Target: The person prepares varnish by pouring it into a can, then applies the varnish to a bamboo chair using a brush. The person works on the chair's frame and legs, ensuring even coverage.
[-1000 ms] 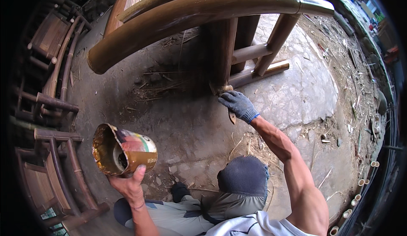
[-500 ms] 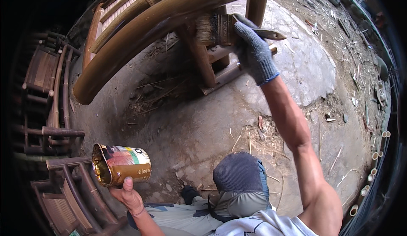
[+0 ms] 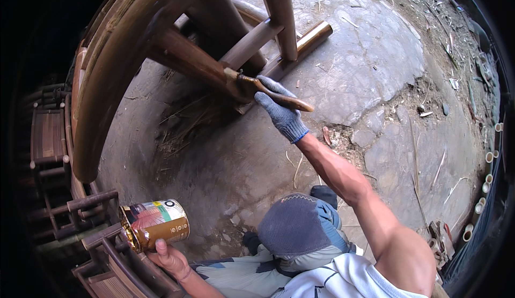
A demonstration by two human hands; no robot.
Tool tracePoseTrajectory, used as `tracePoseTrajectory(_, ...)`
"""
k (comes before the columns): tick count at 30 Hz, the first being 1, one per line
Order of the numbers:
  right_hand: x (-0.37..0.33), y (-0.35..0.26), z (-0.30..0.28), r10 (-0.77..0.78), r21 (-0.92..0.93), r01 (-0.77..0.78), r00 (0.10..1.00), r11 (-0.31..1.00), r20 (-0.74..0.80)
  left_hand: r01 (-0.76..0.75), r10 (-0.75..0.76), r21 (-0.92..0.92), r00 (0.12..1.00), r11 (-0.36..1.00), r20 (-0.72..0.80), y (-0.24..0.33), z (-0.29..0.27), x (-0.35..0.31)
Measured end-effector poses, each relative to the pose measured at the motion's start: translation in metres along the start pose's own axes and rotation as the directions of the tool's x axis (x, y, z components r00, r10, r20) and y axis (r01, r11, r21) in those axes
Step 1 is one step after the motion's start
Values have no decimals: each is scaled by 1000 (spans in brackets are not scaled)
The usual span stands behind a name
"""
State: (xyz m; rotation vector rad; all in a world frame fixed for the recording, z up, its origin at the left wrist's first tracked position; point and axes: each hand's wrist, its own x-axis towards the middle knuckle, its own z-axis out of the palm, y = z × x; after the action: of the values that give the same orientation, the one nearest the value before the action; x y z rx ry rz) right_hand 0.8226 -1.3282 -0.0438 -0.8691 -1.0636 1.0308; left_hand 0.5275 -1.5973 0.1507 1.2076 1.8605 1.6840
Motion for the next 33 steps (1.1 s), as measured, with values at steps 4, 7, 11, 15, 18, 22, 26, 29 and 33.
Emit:
tracePoseTrajectory(4, -9, 42, -5, 685, 728, -559, 709, 398, 170, 23, -23, -23, 1000, 999, 10, -11, 6, 5)
tracePoseTrajectory(7, -9, 63, -7, 784, 671, -600, 619, 435, 45, 21, -21, -20, 1000, 1000, -1, -13, 9, 2)
tracePoseTrajectory(11, 21, 86, -39, 370, -96, -378, 924, 921, -98, 60, -60, 16, 998, 998, -1, -21, 10, 5)
tracePoseTrajectory(15, 68, 53, -73, -223, -786, 120, 975, 606, -24, 80, -80, 3, 997, 997, -4, -27, -1, 6)
tracePoseTrajectory(18, 62, 44, -80, -335, -886, 428, 873, 178, 354, 99, -100, -43, 995, 994, -1, -26, 4, 10)
tracePoseTrajectory(22, 17, 47, -44, -135, -664, 400, 900, 632, 414, 136, -136, -23, 991, 990, 17, -26, 3, 12)
tracePoseTrajectory(26, 50, 72, -90, -173, -463, 226, 973, 857, 153, 107, -107, -18, 994, 994, 2, -28, 20, 18)
tracePoseTrajectory(29, 91, 73, -171, -125, -580, 244, 963, 777, 237, 112, -112, -20, 994, 994, 12, -29, 15, 19)
tracePoseTrajectory(33, 152, 60, -258, 56, -398, -34, 998, 917, 43, 101, -100, -27, 995, 995, 21, -24, 21, 21)
